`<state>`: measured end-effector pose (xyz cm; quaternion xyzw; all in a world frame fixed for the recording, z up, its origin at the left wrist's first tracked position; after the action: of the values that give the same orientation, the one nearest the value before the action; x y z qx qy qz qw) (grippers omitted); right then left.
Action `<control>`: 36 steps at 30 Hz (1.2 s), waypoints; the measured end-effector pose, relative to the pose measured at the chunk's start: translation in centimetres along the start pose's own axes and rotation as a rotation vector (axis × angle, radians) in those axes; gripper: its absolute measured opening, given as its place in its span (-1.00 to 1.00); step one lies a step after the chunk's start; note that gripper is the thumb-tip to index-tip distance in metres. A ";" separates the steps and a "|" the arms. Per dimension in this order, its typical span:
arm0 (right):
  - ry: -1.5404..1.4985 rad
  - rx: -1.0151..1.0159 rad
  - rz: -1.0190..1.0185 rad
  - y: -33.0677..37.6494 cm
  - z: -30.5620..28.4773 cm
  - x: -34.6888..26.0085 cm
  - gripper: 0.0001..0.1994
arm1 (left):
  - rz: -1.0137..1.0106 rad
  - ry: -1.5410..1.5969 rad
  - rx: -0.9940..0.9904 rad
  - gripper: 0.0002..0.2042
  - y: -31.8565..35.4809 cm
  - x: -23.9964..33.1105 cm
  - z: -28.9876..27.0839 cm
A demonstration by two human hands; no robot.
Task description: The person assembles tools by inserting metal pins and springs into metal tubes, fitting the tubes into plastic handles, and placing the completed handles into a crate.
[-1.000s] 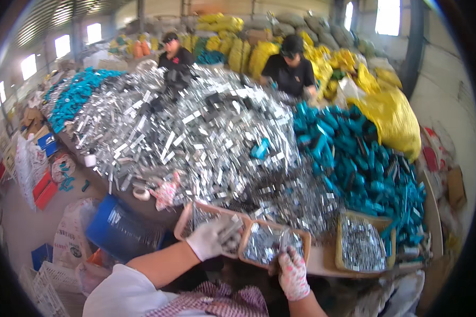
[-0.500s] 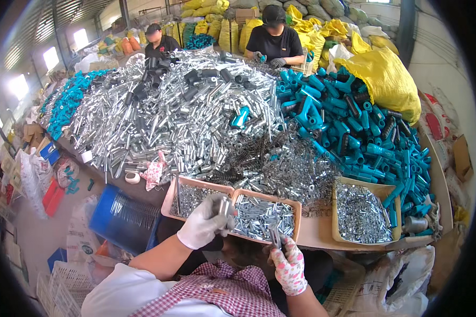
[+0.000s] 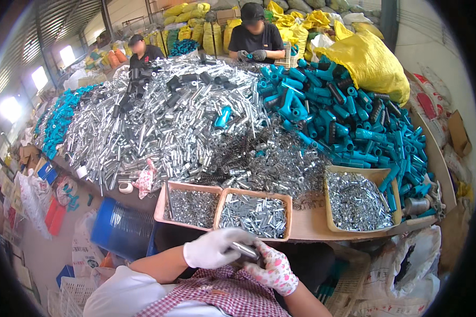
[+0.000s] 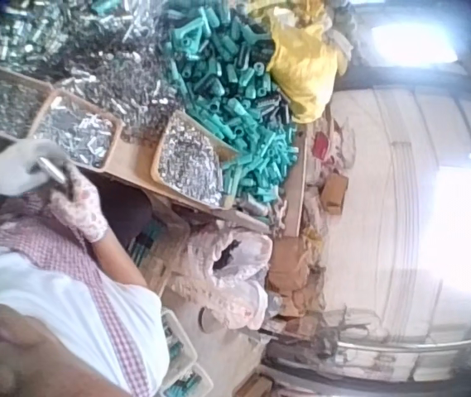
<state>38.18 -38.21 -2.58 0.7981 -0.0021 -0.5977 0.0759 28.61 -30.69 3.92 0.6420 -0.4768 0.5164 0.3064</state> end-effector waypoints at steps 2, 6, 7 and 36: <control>-0.280 -0.072 -0.136 -0.2 0.8 -0.5 -0.26 | 0.049 0.290 -0.106 -0.45 -0.1 0.6 1.4; -0.354 -0.227 -0.062 -0.3 1.8 -0.7 -0.03 | 0.102 0.383 -0.008 -0.38 -0.2 2.7 -1.1; -0.424 -0.183 -0.099 -0.2 2.1 -0.3 -0.05 | 0.150 0.118 0.083 -0.40 -0.2 2.8 -3.2; -0.498 0.058 -0.071 -5.9 -0.7 -8.0 -0.42 | 0.026 -0.563 0.521 -0.55 -0.7 -6.5 -20.8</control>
<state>36.03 -31.58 4.49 0.6277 -0.0096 -0.7779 0.0291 21.45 -10.09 3.61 0.8091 -0.4031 0.4274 -0.0165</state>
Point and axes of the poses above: each hand's wrist, its own y-axis away from the middle knuckle, its own z-axis out of the palm, x = y × z, the point moved 8 cm from there along -y, towards the middle knuckle, and after that the axes turned 15 degrees about y, right-handed, at the moved point
